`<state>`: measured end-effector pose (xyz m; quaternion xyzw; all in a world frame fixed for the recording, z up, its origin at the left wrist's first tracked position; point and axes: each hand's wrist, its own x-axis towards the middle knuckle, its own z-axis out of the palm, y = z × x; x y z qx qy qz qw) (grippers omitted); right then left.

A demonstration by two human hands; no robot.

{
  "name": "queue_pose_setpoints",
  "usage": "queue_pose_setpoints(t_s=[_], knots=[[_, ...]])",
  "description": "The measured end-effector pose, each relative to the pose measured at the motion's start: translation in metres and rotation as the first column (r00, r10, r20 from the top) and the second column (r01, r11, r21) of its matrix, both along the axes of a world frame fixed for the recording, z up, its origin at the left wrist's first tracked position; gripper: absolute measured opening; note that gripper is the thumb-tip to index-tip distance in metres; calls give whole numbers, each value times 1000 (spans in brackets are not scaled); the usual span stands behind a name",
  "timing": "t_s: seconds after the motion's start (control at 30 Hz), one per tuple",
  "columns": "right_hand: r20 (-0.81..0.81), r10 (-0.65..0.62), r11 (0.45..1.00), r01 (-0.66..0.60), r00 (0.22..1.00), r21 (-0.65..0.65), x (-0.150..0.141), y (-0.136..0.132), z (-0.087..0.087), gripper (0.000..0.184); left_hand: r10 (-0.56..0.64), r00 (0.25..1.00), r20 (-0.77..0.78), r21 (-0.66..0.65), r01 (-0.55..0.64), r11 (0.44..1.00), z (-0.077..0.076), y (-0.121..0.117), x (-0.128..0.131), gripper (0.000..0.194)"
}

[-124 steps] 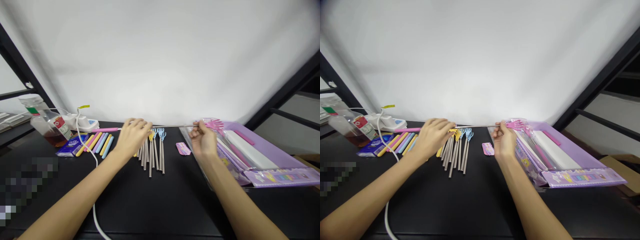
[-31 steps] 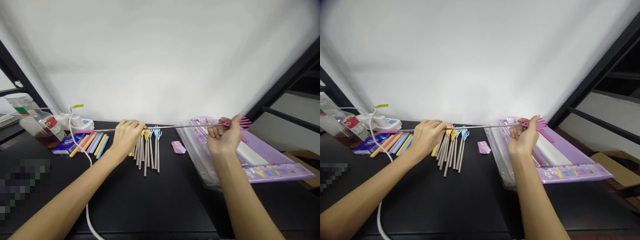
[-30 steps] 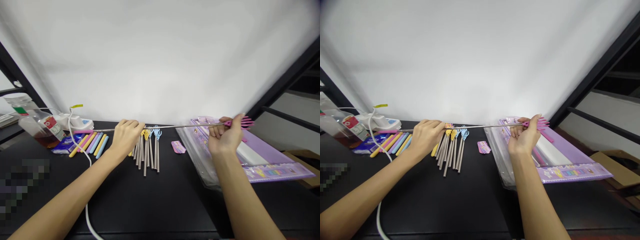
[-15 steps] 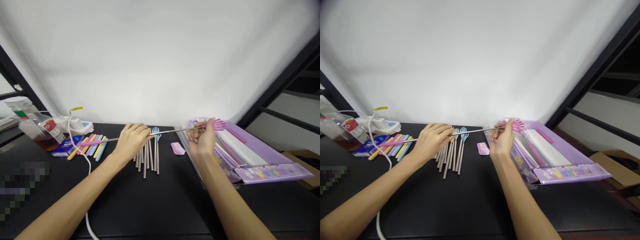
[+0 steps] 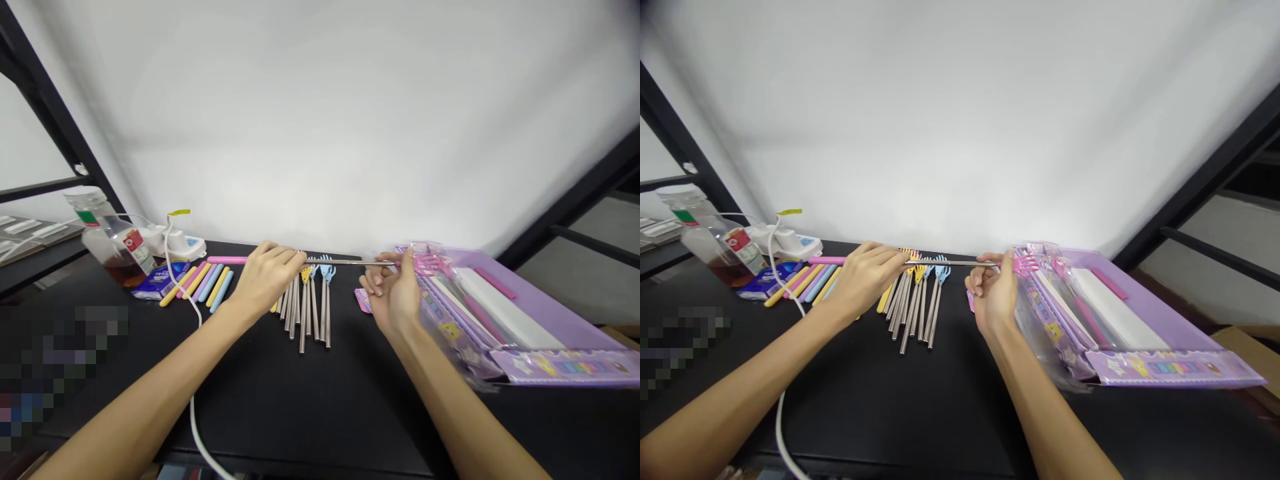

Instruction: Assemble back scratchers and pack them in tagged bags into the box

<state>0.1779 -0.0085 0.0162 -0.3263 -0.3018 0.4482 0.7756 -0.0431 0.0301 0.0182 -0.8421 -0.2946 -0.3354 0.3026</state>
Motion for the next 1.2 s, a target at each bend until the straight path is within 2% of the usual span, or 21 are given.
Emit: queue_pose_setpoints(t_s=[0.1, 0.23, 0.3, 0.37, 0.43, 0.5, 0.57, 0.6, 0.67, 0.73, 0.8, 0.97, 1.03, 1.13, 1.17, 1.2], knots=[[-13, -49, 999, 49, 999, 1, 10, 0, 3, 44, 11, 999, -35, -27, -12, 1000, -1, 4, -7, 19], [-55, -248, 969, 247, 967, -30, 43, 4, 12, 21, 82, 995, -54, -35, -84, 996, 0, 19, -26, 22], [34, -384, 923, 384, 923, 23, 54, 7, 12, 29, 113, 992, -52, -32, -115, 993, 2, 23, -35, 24], [189, -522, 852, 516, 832, 85, 57, 9, 8, 35, 138, 989, -59, -36, -140, 989, 5, 23, -38, 25], [404, -559, 814, 571, 724, 105, 50, 8, 2, 36, 150, 986, -74, -36, -153, 988, 7, 19, -34, 25], [649, -416, 872, 482, 637, 85, 32, 4, -5, 36, 131, 985, -114, -34, -136, 990, 7, 12, -23, 21], [840, -143, 972, 233, 523, 20, 11, -2, -11, 41, 91, 977, -193, -36, -100, 994, 4, 4, -9, 12], [892, -82, 988, 153, 444, 14, 1, -5, -14, 46, 78, 970, -228, -31, -88, 996, 2, 0, -3, 11], [943, -49, 996, 87, 330, 21, -13, -8, -17, 48, 68, 967, -245, -32, -79, 996, -3, -6, 8, 14], [957, -55, 997, 67, 283, 38, -15, -9, -17, 48, 49, 975, -215, -47, -60, 997, -6, -10, 13, 11], [951, -46, 999, 36, 307, 37, -8, -8, -13, 45, 16, 988, -155, -75, -28, 997, -8, -11, 15, 14], [825, -2, 1000, 13, 565, -7, 26, -5, 5, 39, -41, 998, -37, -131, 36, 991, -14, -5, 12, 29], [794, -18, 1000, 18, 608, 8, 39, -5, 12, 42, -30, 999, -29, -180, 25, 983, -17, -4, 10, 29], [805, -48, 998, 61, 592, 15, 58, -6, 18, 47, 15, 997, -76, -299, -37, 953, -19, -5, 10, 26], [834, -67, 993, 115, 547, 4, 64, -5, 19, 47, 34, 995, -93, -337, -63, 939, -19, -6, 11, 26], [880, -87, 980, 198, 467, -8, 70, -5, 18, 44, 51, 993, -106, -371, -88, 925, -18, -7, 12, 25]])
